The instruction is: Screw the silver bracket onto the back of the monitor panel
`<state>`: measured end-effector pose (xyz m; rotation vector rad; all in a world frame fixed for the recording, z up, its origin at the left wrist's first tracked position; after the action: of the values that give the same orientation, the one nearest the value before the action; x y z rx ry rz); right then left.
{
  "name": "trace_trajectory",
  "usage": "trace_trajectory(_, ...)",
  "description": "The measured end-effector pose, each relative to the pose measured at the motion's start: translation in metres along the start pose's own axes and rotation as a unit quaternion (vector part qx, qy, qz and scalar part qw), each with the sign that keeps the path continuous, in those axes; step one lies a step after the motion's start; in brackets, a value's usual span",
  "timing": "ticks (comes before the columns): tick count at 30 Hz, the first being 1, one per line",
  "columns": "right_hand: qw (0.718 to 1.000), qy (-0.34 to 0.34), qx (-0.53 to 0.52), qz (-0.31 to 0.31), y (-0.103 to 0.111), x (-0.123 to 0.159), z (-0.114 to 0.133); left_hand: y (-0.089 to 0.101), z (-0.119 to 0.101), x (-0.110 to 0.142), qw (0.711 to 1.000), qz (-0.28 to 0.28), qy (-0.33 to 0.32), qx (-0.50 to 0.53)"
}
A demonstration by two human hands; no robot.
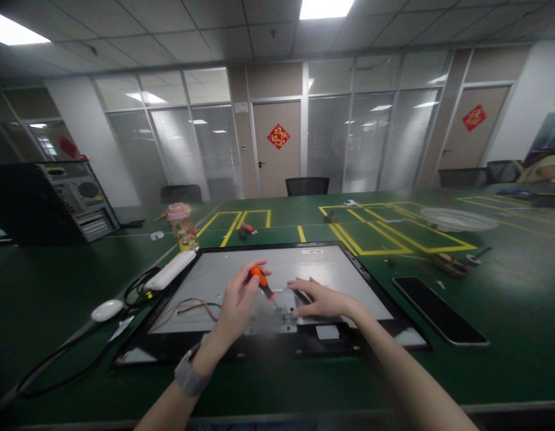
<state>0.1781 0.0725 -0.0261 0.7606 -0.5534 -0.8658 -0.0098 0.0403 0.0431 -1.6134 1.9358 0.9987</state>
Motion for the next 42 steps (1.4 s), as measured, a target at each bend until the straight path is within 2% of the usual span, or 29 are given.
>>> trace_trajectory(7, 1.0, 0.004, 0.003, 0.0, 0.0, 0.0, 0.0, 0.003, -0.011, -0.001, 0.996, -0.03, -0.068, -0.045)
trace_trajectory(14, 1.0, 0.0, 0.008, -0.003, 0.0, -0.001, -0.002, 0.0, -0.001, 0.001, 0.999, -0.009, 0.001, 0.053)
trace_trajectory(20, 1.0, 0.004, 0.004, -0.004, 0.0, -0.002, -0.001, 0.005, -0.003, -0.002, 0.998, -0.048, -0.025, -0.016)
trace_trajectory(28, 1.0, -0.002, 0.0, -0.002, 0.0, -0.001, -0.001, 0.003, -0.004, -0.001, 0.999, -0.027, -0.005, 0.042)
trace_trajectory(33, 1.0, -0.006, -0.003, 0.0, 0.0, 0.0, 0.0, 0.01, -0.006, -0.002, 0.996, -0.081, -0.028, -0.028)
trace_trajectory(36, 1.0, -0.008, -0.005, 0.001, 0.0, -0.001, -0.002, 0.011, -0.005, -0.003, 0.994, -0.099, -0.023, -0.029)
trace_trajectory(42, 1.0, 0.003, -0.002, -0.002, -0.001, -0.002, -0.004, 0.006, -0.002, -0.002, 0.997, -0.054, 0.014, 0.054)
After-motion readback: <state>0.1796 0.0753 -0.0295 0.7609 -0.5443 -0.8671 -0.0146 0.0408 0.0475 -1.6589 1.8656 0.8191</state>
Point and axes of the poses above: each hand's wrist, its own x-axis away from the middle knuckle, its own y-axis out of the back of the hand, z = x × y, the point moved 6 cm from there along -x, towards the middle knuckle, and after that the axes turned 5 degrees about -y, right-handed, at the moved point
